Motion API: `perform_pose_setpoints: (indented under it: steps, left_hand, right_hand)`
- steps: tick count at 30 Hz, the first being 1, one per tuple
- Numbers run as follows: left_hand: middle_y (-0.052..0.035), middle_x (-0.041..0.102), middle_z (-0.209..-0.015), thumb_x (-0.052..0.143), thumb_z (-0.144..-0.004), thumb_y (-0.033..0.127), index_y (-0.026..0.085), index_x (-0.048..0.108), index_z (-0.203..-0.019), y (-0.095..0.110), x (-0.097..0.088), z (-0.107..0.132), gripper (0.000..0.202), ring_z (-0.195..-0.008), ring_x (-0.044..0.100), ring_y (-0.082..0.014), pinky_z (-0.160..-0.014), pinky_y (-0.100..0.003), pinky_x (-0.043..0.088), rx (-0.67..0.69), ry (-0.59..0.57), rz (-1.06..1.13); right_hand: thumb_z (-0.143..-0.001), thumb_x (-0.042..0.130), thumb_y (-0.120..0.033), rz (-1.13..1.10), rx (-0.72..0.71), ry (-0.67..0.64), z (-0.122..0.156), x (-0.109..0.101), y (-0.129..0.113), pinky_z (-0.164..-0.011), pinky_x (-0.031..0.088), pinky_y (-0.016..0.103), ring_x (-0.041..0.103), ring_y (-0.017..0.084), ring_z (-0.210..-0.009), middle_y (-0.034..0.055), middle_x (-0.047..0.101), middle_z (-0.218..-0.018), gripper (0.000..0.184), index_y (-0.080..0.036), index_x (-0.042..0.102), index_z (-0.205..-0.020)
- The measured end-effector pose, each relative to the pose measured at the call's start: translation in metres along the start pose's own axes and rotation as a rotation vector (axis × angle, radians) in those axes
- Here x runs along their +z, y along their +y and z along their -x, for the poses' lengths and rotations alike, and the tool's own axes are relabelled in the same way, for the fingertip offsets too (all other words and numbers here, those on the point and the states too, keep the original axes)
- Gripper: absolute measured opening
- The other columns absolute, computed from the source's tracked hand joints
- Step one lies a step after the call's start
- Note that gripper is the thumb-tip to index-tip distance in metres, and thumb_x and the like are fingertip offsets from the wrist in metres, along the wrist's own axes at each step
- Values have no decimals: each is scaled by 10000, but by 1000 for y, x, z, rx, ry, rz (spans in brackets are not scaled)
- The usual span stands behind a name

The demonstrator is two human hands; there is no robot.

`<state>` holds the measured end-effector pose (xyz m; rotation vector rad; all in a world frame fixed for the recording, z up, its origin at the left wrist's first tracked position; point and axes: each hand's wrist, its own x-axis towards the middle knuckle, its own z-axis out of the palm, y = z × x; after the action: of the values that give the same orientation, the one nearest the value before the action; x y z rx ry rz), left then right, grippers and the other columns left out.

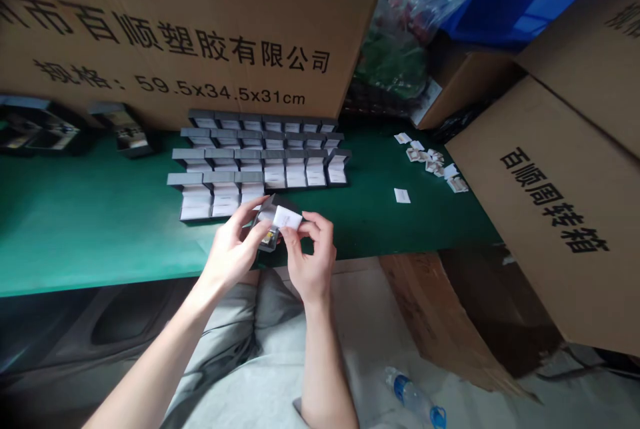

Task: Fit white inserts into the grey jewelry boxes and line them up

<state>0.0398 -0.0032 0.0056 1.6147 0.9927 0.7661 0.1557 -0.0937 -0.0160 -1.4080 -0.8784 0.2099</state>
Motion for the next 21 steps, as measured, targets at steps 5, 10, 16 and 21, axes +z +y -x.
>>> perform_pose_setpoints:
  steps: [5,10,16,21]
  left_hand:
    - [-88,768,-1277,613,-945,479,215,640,-1478,-1,0,1,595,-1013,741,-245,-903,-348,585,-14,19,-27]
    - [-75,780,-1233,606,-947,479,221,649,-1476,1,0,1,590,-962,747,-235,-910,-357,591,-11,13,-36]
    - [-78,798,-1158,588,-965,594,206,661,-1463,2,0,1,636,-887,747,-235,-798,-339,589,-20,-7,-21]
    - [-88,808,-1199,544,-986,593,184,718,-1371,6,-1,2,588,-1021,741,-266,-875,-334,570,9,-21,-56]
  right_hand:
    - [-992,696,-341,186,-128,-2,-6,-2,-1,-752,645,314,737,179,-752,55,804,-925,222,-252,741,-1190]
    - [-1027,647,-309,234,-170,41,-2,2,7,-831,656,339,766,197,-865,83,812,-1023,252,-250,750,-1249]
    - [-996,713,-270,279,-285,141,1,8,1,-839,668,368,767,218,-908,86,794,-990,110,-266,798,-1066]
    - [-1003,709,-217,378,-433,179,-2,12,-8,-733,670,305,759,181,-806,67,760,-905,145,-281,829,-1055]
